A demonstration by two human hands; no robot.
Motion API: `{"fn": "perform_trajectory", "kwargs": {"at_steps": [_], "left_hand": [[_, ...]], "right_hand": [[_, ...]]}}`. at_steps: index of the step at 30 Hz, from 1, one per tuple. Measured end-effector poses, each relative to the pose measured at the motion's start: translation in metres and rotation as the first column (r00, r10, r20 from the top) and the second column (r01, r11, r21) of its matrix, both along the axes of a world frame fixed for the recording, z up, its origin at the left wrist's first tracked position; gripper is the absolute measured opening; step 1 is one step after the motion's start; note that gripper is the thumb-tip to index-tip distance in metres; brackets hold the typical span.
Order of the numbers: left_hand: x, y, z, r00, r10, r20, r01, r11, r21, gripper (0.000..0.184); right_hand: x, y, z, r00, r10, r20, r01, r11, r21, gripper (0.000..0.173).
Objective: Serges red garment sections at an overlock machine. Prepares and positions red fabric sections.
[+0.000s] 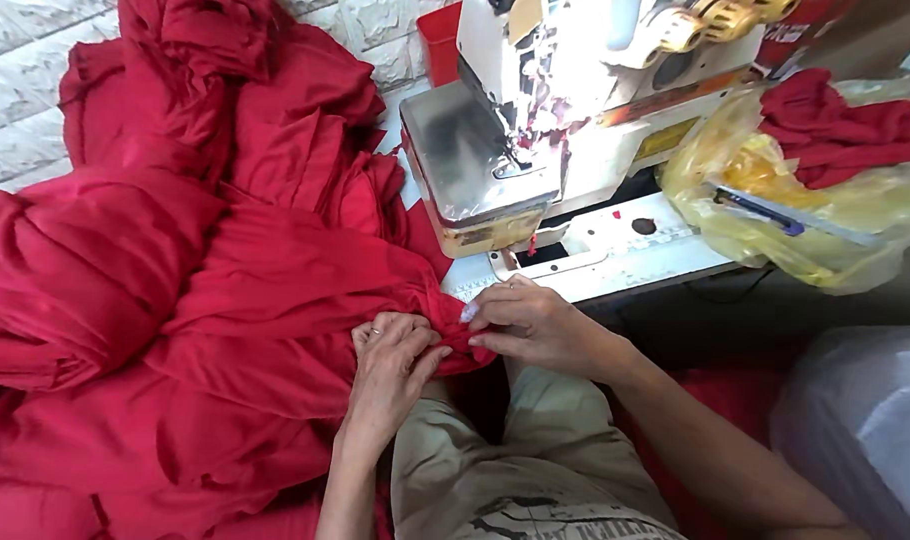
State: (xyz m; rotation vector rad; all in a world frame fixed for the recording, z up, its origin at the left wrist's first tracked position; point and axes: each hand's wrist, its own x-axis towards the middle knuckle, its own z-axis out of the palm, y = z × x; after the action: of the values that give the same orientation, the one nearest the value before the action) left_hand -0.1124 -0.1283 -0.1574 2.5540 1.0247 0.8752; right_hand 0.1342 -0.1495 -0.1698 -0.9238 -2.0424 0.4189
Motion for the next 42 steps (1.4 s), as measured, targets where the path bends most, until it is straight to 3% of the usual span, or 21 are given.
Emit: {"fn": "perform_trajectory", "kwargs": {"at_steps": [7,13,18,22,26,28,32,34,36,38,40,42], "left_hand": [[-0.003,-0.001,0.005,0.990,-0.012,0.140,0.012,1.000,-0.001,0.021],[0.001,-0.001,0.011,0.975,-0.005,0.220,-0.003,0.999,0.037,0.020],[0.019,0.001,0.018,0.959,0.171,0.228,-0.221,0.952,0.214,0.016],[0.035,0.012,0.034,0.904,0.312,0.292,-0.383,0.894,0.232,0.012],[0.059,0.024,0.060,0.913,0.275,0.301,-0.325,0.936,0.132,0.017],[0.081,0.039,0.072,0.932,0.237,0.274,-0.292,0.939,0.181,0.016],[0.117,0.088,0.095,0.995,0.076,0.066,-0.091,0.959,0.268,0.017],[0.129,0.109,0.109,0.998,-0.014,-0.062,0.023,0.990,0.139,0.015],[0.140,0.121,0.122,0.993,-0.022,-0.118,0.013,0.997,-0.082,0.018],[0.146,0.127,0.129,0.995,-0.005,-0.098,-0.021,0.964,-0.266,0.046],[0.149,0.132,0.128,0.999,0.020,-0.043,-0.033,0.939,-0.341,0.063],[0.151,0.134,0.124,0.999,0.049,0.011,-0.043,0.942,-0.333,0.063]], "right_hand": [[0.001,-0.006,0.003,0.993,-0.043,-0.110,0.032,0.994,-0.101,0.018],[-0.004,-0.007,0.011,0.975,-0.181,-0.130,0.186,0.982,0.029,0.012],[-0.020,-0.002,0.013,0.913,-0.371,-0.170,0.404,0.882,0.243,0.016],[-0.029,0.007,0.020,0.816,-0.540,-0.208,0.577,0.782,0.233,0.015],[-0.023,0.021,0.025,0.742,-0.599,-0.301,0.660,0.731,0.173,0.014],[-0.019,0.026,0.027,0.709,-0.609,-0.355,0.679,0.726,0.111,0.016],[-0.007,0.031,0.029,0.640,-0.637,-0.430,0.698,0.716,-0.022,0.020],[-0.001,0.033,0.030,0.622,-0.607,-0.494,0.655,0.749,-0.097,0.020],[0.004,0.031,0.039,0.615,-0.532,-0.582,0.529,0.826,-0.196,0.021],[0.008,0.027,0.054,0.563,-0.488,-0.667,0.379,0.870,-0.316,0.020],[0.013,0.025,0.064,0.518,-0.506,-0.690,0.306,0.863,-0.403,0.018],[0.019,0.029,0.069,0.494,-0.525,-0.693,0.296,0.851,-0.434,0.015]]}}
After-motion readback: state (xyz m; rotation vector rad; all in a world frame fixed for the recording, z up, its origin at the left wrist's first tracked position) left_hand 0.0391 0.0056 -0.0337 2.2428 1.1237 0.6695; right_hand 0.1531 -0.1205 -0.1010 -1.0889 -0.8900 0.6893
